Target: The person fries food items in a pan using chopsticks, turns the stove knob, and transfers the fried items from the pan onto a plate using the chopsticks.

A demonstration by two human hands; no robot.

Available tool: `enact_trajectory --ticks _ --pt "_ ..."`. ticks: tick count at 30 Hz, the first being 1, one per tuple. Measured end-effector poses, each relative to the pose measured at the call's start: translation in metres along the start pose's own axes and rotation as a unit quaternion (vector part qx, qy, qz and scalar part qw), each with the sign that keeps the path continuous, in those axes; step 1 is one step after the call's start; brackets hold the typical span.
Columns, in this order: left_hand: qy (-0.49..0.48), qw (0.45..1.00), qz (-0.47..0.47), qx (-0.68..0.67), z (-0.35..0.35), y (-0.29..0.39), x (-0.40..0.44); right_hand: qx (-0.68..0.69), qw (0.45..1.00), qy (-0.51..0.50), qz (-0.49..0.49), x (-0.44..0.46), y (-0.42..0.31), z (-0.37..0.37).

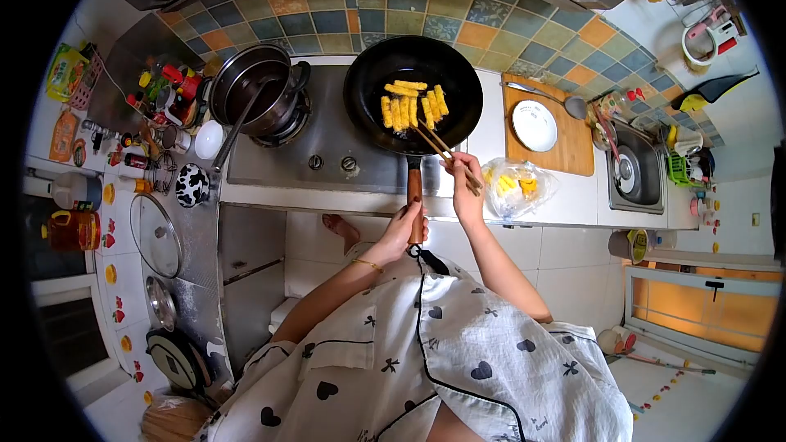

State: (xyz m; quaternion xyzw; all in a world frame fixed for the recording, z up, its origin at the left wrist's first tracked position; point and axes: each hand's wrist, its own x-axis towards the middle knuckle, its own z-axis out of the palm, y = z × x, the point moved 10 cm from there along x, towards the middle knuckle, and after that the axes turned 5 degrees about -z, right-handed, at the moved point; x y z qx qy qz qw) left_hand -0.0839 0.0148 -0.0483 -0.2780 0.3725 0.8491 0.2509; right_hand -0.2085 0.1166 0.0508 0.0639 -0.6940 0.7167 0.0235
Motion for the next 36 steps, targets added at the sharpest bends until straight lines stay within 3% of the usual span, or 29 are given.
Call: enact_trajectory --ticks 7,10,14,20,27,36 --pt "-0.009 1.0 0.002 -0.002 0.0 -0.002 0.003 -0.079 0.996 -0.011 -0.028 0.004 0.001 0.0" --pt "-0.021 1.0 -0.002 0.005 -0.003 -0.005 0.005 -0.268 0.952 -0.073 -0.124 -0.003 -0.027 0.011" --pt "-0.023 1.0 -0.005 0.007 -0.003 -0.006 0.005 -0.349 0.903 -0.141 -0.206 -0.016 -0.051 0.033" --pt "-0.024 1.0 -0.003 0.006 -0.003 -0.005 0.005 -0.236 0.951 -0.095 -0.177 -0.01 -0.06 0.02" --pt "-0.026 1.0 0.004 0.002 -0.001 -0.004 0.005 -0.061 0.998 -0.026 -0.005 0.004 -0.008 -0.003" --pt "-0.029 1.0 -0.001 0.011 -0.002 -0.005 0.005 -0.102 0.994 -0.031 -0.011 0.004 -0.018 0.003"
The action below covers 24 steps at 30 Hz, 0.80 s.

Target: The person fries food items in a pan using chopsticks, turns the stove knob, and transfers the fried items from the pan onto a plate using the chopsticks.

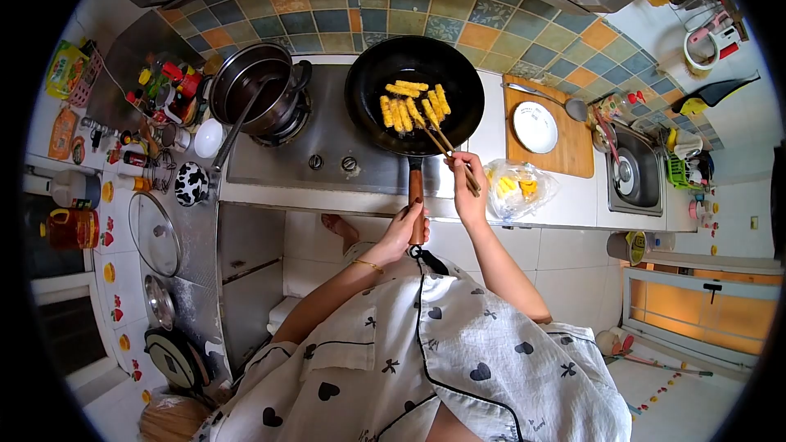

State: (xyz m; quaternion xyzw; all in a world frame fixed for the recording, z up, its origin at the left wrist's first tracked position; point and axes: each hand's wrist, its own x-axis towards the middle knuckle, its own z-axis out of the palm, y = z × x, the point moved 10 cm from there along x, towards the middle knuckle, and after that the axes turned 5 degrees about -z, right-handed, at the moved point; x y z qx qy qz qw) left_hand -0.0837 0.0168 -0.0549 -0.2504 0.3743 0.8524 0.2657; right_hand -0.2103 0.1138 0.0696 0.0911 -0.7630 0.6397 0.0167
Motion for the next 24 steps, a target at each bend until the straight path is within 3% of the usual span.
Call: enact_trajectory --ticks 8,16,21,24 --pt "0.004 1.0 0.009 -0.012 0.001 0.002 0.0 0.081 0.996 -0.022 0.002 -0.005 0.01 0.014" --pt "0.006 1.0 0.006 -0.013 0.001 0.002 0.0 0.255 0.96 0.055 0.101 0.003 0.058 0.01" --pt "0.001 1.0 0.001 -0.003 0.0 0.0 0.001 0.317 0.926 0.115 0.168 -0.001 0.065 -0.001" --pt "0.003 1.0 0.005 0.001 0.0 0.0 0.001 0.308 0.931 0.113 0.158 0.0 0.071 -0.001"
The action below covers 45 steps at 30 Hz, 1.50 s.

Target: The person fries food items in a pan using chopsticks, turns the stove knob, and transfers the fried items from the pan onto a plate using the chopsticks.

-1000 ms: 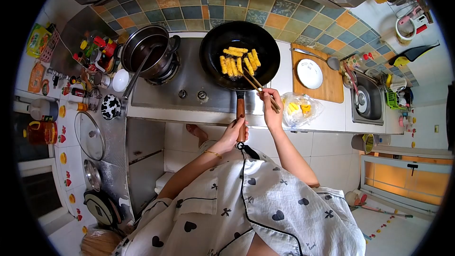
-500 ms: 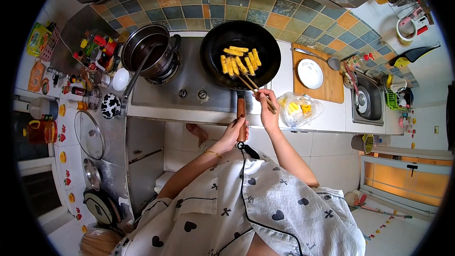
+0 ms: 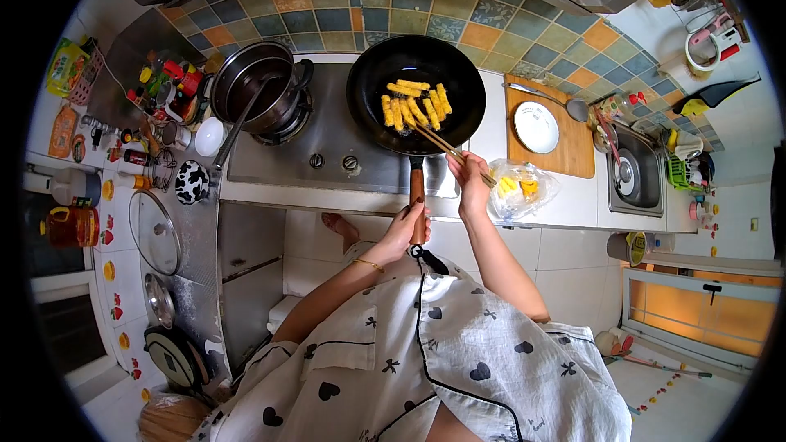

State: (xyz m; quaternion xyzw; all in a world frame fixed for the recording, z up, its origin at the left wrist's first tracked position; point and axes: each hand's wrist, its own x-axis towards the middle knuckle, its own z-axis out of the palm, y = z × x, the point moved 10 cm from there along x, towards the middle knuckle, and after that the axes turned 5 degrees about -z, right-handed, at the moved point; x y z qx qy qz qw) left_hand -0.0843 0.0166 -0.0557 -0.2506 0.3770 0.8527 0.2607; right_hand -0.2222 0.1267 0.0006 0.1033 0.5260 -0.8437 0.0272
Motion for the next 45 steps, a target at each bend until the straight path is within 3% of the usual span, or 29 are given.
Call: enact_trajectory --ticks 4,8,11,13,15,21,22,29,35,45 --pt "0.002 1.0 -0.002 0.0 -0.001 0.0 0.0 -0.037 0.997 -0.031 -0.064 -0.001 -0.005 0.007" --pt "0.002 1.0 -0.006 -0.009 -0.001 -0.001 0.0 -0.161 0.974 -0.077 -0.139 -0.012 -0.016 0.025" --pt "-0.001 1.0 -0.005 -0.017 -0.002 -0.002 0.001 -0.342 0.917 -0.11 -0.175 -0.027 -0.032 0.042" --pt "-0.003 1.0 -0.004 -0.021 -0.001 -0.002 0.002 -0.438 0.85 -0.143 -0.256 -0.039 -0.045 0.057" --pt "-0.004 1.0 -0.002 -0.022 -0.001 -0.002 0.002 -0.447 0.814 -0.176 -0.326 -0.051 -0.053 0.072" --pt "-0.001 1.0 -0.005 -0.015 -0.001 -0.001 0.0 -0.379 0.879 -0.167 -0.234 -0.046 -0.047 0.06" --pt "0.001 1.0 -0.005 -0.014 -0.001 -0.001 0.0 -0.4 0.881 -0.173 -0.185 -0.043 -0.041 0.055" --pt "0.014 1.0 0.0 -0.015 -0.001 0.001 0.0 -0.267 0.945 -0.129 -0.138 -0.036 -0.036 0.037" --pt "0.019 1.0 -0.002 -0.017 -0.002 -0.001 0.001 -0.23 0.955 -0.13 -0.137 -0.035 -0.03 0.039" --pt "0.008 1.0 0.003 -0.023 0.0 0.001 0.001 -0.301 0.934 -0.126 -0.147 -0.033 -0.031 0.041"
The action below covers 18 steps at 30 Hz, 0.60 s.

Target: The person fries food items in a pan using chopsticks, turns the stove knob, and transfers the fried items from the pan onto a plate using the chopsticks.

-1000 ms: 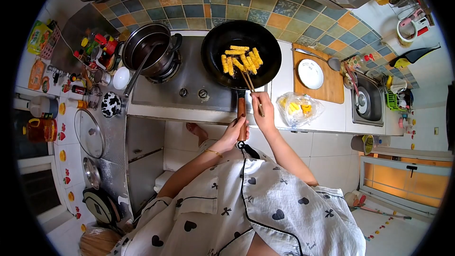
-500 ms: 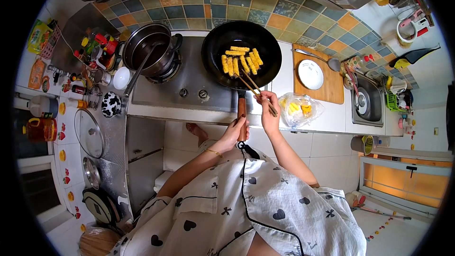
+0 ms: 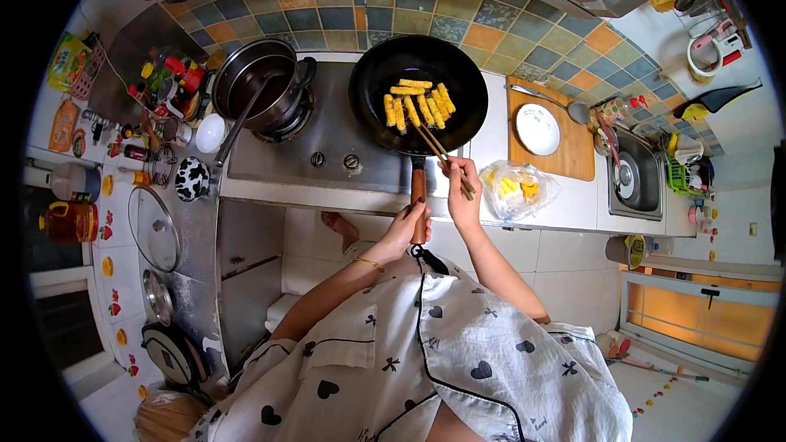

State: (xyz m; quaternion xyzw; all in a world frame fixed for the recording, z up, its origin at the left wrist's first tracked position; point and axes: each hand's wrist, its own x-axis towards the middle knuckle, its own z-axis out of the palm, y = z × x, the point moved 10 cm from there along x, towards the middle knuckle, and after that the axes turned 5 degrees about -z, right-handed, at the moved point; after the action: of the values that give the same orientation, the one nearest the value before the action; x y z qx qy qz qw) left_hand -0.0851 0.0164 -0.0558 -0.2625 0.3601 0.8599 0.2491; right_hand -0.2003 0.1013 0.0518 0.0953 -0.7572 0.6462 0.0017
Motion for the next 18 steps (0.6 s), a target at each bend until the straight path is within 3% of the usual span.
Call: enact_trajectory --ticks 18 --pt "0.006 1.0 -0.002 0.002 -0.003 -0.002 0.002 0.004 0.999 0.016 -0.03 0.009 -0.013 0.007"
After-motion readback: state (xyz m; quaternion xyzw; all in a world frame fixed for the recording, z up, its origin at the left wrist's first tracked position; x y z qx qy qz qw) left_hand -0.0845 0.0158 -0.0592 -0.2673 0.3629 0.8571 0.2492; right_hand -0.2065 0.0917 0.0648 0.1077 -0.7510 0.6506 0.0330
